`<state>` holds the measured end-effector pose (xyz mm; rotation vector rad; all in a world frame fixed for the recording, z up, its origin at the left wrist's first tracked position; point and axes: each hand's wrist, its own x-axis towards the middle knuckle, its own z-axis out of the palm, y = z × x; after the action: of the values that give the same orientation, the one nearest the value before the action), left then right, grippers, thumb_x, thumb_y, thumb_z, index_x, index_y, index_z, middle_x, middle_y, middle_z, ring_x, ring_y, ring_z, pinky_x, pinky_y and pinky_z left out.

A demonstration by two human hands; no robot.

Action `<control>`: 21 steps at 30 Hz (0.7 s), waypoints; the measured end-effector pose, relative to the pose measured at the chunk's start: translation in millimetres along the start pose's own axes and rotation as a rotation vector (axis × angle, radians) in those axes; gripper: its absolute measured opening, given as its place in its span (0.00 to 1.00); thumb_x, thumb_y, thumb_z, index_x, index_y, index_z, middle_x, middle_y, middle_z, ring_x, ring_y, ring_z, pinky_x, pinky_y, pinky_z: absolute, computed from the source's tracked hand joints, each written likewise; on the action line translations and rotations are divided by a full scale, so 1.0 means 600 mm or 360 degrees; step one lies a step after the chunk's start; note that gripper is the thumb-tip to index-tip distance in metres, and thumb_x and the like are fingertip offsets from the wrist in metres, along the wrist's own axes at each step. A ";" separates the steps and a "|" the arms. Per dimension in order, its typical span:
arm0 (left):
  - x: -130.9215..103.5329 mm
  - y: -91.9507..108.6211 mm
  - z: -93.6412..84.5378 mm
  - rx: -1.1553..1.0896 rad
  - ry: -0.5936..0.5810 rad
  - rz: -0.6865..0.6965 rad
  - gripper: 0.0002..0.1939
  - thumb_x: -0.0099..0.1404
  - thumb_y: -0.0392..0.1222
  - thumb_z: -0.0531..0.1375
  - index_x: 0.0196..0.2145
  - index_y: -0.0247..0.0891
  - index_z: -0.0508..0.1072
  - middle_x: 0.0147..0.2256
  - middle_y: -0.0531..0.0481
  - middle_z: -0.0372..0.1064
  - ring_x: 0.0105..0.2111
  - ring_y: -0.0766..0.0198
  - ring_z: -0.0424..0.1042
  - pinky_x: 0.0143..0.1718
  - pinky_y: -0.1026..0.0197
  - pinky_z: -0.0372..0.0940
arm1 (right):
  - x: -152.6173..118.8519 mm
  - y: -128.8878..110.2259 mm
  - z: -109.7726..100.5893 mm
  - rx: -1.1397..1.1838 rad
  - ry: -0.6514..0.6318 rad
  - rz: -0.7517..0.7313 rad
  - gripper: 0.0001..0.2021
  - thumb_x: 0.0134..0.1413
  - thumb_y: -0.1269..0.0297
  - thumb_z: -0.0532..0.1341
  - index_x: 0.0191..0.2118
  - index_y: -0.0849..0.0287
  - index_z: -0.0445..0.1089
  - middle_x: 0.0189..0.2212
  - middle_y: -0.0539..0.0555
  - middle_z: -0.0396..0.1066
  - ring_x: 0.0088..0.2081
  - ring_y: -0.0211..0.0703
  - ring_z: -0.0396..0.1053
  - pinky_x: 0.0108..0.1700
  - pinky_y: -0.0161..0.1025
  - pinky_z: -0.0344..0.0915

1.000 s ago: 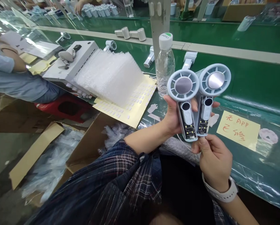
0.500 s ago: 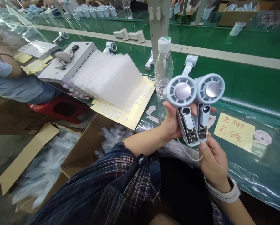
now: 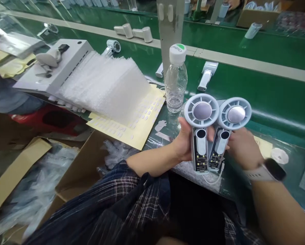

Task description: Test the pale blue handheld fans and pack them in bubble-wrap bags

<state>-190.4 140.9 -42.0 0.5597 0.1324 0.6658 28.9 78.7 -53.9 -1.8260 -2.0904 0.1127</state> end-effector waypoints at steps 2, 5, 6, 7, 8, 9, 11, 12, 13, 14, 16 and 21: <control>0.003 -0.007 -0.003 -0.0025 0.0027 -0.0068 0.50 0.38 0.92 0.65 0.23 0.37 0.63 0.36 0.36 0.77 0.53 0.40 0.78 0.50 0.45 0.78 | 0.019 -0.002 -0.014 -0.0063 0.0198 0.0023 0.16 0.66 0.65 0.55 0.34 0.63 0.78 0.39 0.65 0.76 0.41 0.54 0.71 0.42 0.47 0.61; 0.003 -0.018 -0.009 -0.0088 0.0089 -0.0139 0.48 0.42 0.90 0.66 0.26 0.36 0.67 0.38 0.39 0.78 0.44 0.49 0.80 0.44 0.50 0.79 | 0.019 -0.037 -0.062 -0.0022 0.0725 0.0154 0.09 0.70 0.66 0.62 0.41 0.62 0.81 0.48 0.64 0.77 0.51 0.56 0.75 0.53 0.51 0.68; 0.002 -0.022 -0.011 -0.0110 0.0099 -0.0175 0.47 0.44 0.89 0.67 0.27 0.36 0.69 0.38 0.40 0.78 0.40 0.52 0.80 0.42 0.53 0.78 | 0.017 -0.050 -0.077 0.0089 0.0816 0.0196 0.07 0.70 0.66 0.65 0.42 0.60 0.80 0.52 0.63 0.77 0.56 0.57 0.75 0.56 0.52 0.68; 0.001 -0.026 -0.012 -0.0138 0.0093 -0.0226 0.47 0.44 0.89 0.67 0.27 0.36 0.70 0.38 0.40 0.78 0.38 0.55 0.80 0.41 0.55 0.78 | 0.014 -0.060 -0.088 0.0279 0.0827 0.0192 0.05 0.69 0.66 0.66 0.41 0.59 0.80 0.56 0.61 0.75 0.60 0.57 0.73 0.58 0.53 0.69; -0.001 -0.030 -0.012 -0.0170 0.0076 -0.0287 0.47 0.43 0.88 0.67 0.27 0.35 0.71 0.38 0.41 0.78 0.37 0.56 0.79 0.40 0.56 0.78 | 0.012 -0.065 -0.094 0.0502 0.0739 0.0193 0.04 0.70 0.65 0.66 0.42 0.57 0.79 0.60 0.59 0.73 0.63 0.56 0.71 0.59 0.52 0.71; -0.003 -0.033 -0.011 -0.0194 0.0049 -0.0355 0.47 0.42 0.88 0.68 0.27 0.35 0.72 0.37 0.40 0.78 0.37 0.57 0.79 0.41 0.57 0.78 | 0.011 -0.066 -0.094 0.0792 0.0580 0.0204 0.05 0.70 0.63 0.66 0.47 0.54 0.79 0.64 0.57 0.70 0.65 0.55 0.70 0.57 0.50 0.73; -0.007 -0.038 -0.010 -0.0182 -0.0039 -0.0465 0.47 0.40 0.88 0.69 0.26 0.34 0.73 0.36 0.39 0.78 0.37 0.57 0.79 0.41 0.60 0.78 | 0.008 -0.056 -0.083 0.1394 0.0191 0.0297 0.19 0.70 0.54 0.67 0.63 0.45 0.73 0.67 0.56 0.68 0.60 0.53 0.75 0.47 0.46 0.79; -0.008 -0.039 -0.009 -0.0141 -0.0076 -0.0482 0.47 0.40 0.88 0.69 0.26 0.33 0.73 0.36 0.39 0.77 0.38 0.58 0.79 0.41 0.61 0.77 | 0.006 -0.049 -0.074 0.1655 0.0016 0.0381 0.29 0.68 0.48 0.68 0.70 0.41 0.66 0.67 0.57 0.69 0.52 0.52 0.79 0.38 0.43 0.79; -0.009 -0.041 -0.008 -0.0086 -0.0112 -0.0473 0.48 0.40 0.88 0.69 0.25 0.33 0.74 0.34 0.39 0.76 0.38 0.58 0.79 0.41 0.62 0.77 | 0.004 -0.043 -0.065 0.1870 -0.0124 0.0481 0.37 0.64 0.44 0.71 0.74 0.41 0.62 0.64 0.59 0.71 0.42 0.50 0.80 0.31 0.41 0.77; -0.009 -0.043 -0.008 -0.0029 -0.0147 -0.0454 0.48 0.41 0.88 0.68 0.24 0.33 0.74 0.33 0.40 0.75 0.38 0.58 0.79 0.41 0.62 0.77 | 0.001 -0.041 -0.058 0.2005 -0.0217 0.0565 0.41 0.60 0.41 0.73 0.74 0.42 0.62 0.60 0.60 0.74 0.34 0.46 0.79 0.25 0.39 0.74; -0.010 -0.047 -0.007 0.0045 -0.0186 -0.0423 0.49 0.41 0.90 0.66 0.23 0.33 0.74 0.29 0.40 0.72 0.38 0.57 0.78 0.39 0.63 0.76 | -0.001 -0.049 -0.050 0.2048 -0.0254 0.0670 0.37 0.56 0.40 0.75 0.66 0.50 0.72 0.50 0.59 0.78 0.24 0.42 0.73 0.19 0.38 0.68; -0.010 -0.055 -0.009 0.0144 0.0071 -0.0290 0.50 0.39 0.92 0.65 0.23 0.33 0.74 0.29 0.40 0.74 0.30 0.59 0.76 0.33 0.61 0.75 | 0.010 -0.110 -0.049 0.1691 0.0200 0.0757 0.26 0.63 0.37 0.69 0.50 0.58 0.77 0.26 0.52 0.72 0.17 0.37 0.65 0.15 0.33 0.62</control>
<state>-178.6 118.6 -64.3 0.6117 0.2531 0.4969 -24.4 68.6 -6.0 -1.4851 -1.0619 0.9791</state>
